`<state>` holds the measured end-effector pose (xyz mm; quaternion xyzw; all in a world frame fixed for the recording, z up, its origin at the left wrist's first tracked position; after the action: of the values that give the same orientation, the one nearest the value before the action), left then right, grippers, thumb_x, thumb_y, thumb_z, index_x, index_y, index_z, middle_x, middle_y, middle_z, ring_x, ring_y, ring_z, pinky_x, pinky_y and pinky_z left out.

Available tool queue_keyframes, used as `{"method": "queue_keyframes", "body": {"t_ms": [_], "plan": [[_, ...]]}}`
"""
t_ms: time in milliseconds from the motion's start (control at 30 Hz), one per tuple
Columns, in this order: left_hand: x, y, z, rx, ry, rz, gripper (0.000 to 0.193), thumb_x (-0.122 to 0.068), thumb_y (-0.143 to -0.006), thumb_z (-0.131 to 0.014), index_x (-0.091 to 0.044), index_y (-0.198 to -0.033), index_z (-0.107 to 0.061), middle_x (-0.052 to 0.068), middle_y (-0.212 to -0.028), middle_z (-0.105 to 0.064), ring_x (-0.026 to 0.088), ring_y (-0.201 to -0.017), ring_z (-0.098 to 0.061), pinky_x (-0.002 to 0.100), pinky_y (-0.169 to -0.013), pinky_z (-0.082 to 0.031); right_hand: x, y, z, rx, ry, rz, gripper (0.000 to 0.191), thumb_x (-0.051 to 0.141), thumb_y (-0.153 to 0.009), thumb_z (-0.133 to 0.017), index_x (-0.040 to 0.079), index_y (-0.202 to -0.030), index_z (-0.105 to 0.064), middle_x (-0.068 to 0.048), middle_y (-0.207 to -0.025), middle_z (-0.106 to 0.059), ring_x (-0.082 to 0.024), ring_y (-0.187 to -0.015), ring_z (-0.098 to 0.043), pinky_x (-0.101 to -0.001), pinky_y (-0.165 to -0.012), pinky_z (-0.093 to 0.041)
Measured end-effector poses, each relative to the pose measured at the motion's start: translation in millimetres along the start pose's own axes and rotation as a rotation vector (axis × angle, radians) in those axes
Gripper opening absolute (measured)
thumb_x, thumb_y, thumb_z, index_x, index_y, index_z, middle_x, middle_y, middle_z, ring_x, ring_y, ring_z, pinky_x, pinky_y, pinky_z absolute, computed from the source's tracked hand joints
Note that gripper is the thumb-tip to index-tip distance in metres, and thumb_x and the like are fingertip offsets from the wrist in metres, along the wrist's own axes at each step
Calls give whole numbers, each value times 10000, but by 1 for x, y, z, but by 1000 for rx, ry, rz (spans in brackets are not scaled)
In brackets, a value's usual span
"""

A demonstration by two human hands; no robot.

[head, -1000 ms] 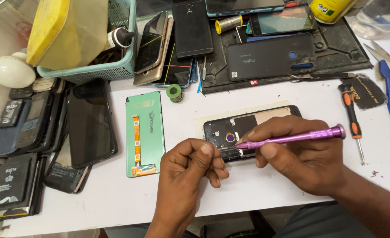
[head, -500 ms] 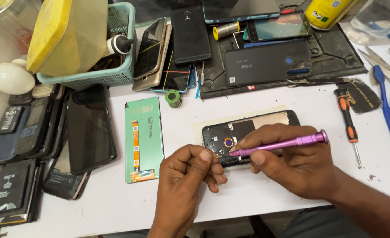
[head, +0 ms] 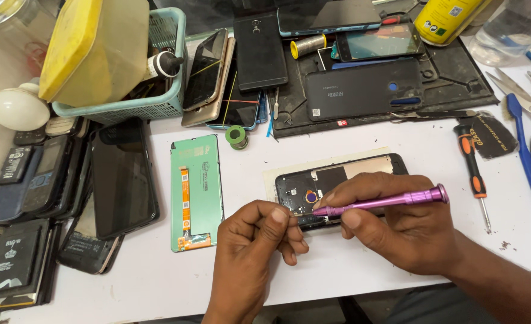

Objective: The person uses a small screwdriver to remove screws from the back of a disassembled mobile phone. They place the screws on the workbench and continue unscrewing additional fasteners from different locations on the phone chassis.

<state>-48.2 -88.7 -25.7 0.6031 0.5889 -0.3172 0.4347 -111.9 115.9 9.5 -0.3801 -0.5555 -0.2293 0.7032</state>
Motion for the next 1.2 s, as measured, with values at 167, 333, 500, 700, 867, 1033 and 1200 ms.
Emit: {"method": "queue_keyframes", "body": {"t_ms": [167,333,500,700,867,1033,1200], "plan": [[3,-2,0,-19,-21,22,269,-206,-999,-639,46,-928,-700,114,-747,-717,162,-650,-684,283,-556,-522,-5,-1,-3,-34,12,13,247,84,-981,-678,-22,-1201,-711,-96,-929,-736,-86,-766,-676,-237,-633,-589],[3,-3,0,-49,-7,50,259,-183,-983,-636,59,-954,-722,131,-759,-735,170,-641,-691,290,-539,-522,-6,-3,-1,-35,13,26,256,126,-1015,-639,-25,-1216,-691,-90,-962,-726,-86,-778,-689,-232,-659,-602],[0,-3,-1,-31,8,37,274,-180,-997,-607,68,-980,-723,139,-785,-746,178,-662,-702,292,-557,-537,-4,-4,0,-94,19,34,248,129,-1019,-619,-42,-1189,-680,-110,-998,-736,-98,-757,-703,-241,-634,-611],[-1,-5,-2,-35,3,36,290,-191,-1009,-596,72,-986,-717,135,-777,-735,177,-656,-693,294,-555,-535,-3,-5,1,-110,38,59,233,112,-1020,-613,-49,-1178,-673,-128,-1039,-738,-106,-760,-713,-240,-625,-618],[-3,-5,-2,-22,2,19,293,-196,-1016,-589,68,-996,-715,129,-783,-732,168,-662,-688,289,-566,-541,-3,-4,4,-132,45,84,235,110,-1018,-619,-49,-1184,-667,-147,-1050,-756,-109,-760,-722,-242,-615,-629],[-2,-4,-2,-17,13,24,274,-182,-1012,-603,70,-998,-710,128,-797,-728,164,-669,-682,287,-571,-539,-4,-4,4,-127,61,95,229,114,-1022,-617,-48,-1177,-664,-151,-1066,-751,-114,-767,-725,-245,-613,-630],[-4,-4,-3,-15,-6,25,264,-177,-1005,-604,64,-995,-713,125,-793,-728,159,-666,-681,286,-573,-543,-5,-4,4,-119,71,91,225,109,-1019,-618,-45,-1176,-669,-147,-1051,-755,-111,-758,-728,-240,-606,-632]]}}
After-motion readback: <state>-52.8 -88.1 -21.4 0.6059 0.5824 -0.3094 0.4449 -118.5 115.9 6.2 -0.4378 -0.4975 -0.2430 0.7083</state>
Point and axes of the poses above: each hand's wrist, its own y-axis away from the middle knuckle, its own z-axis out of the back of the hand, x = y × z, the point moved 4 cm from there along -y, towards the middle knuckle
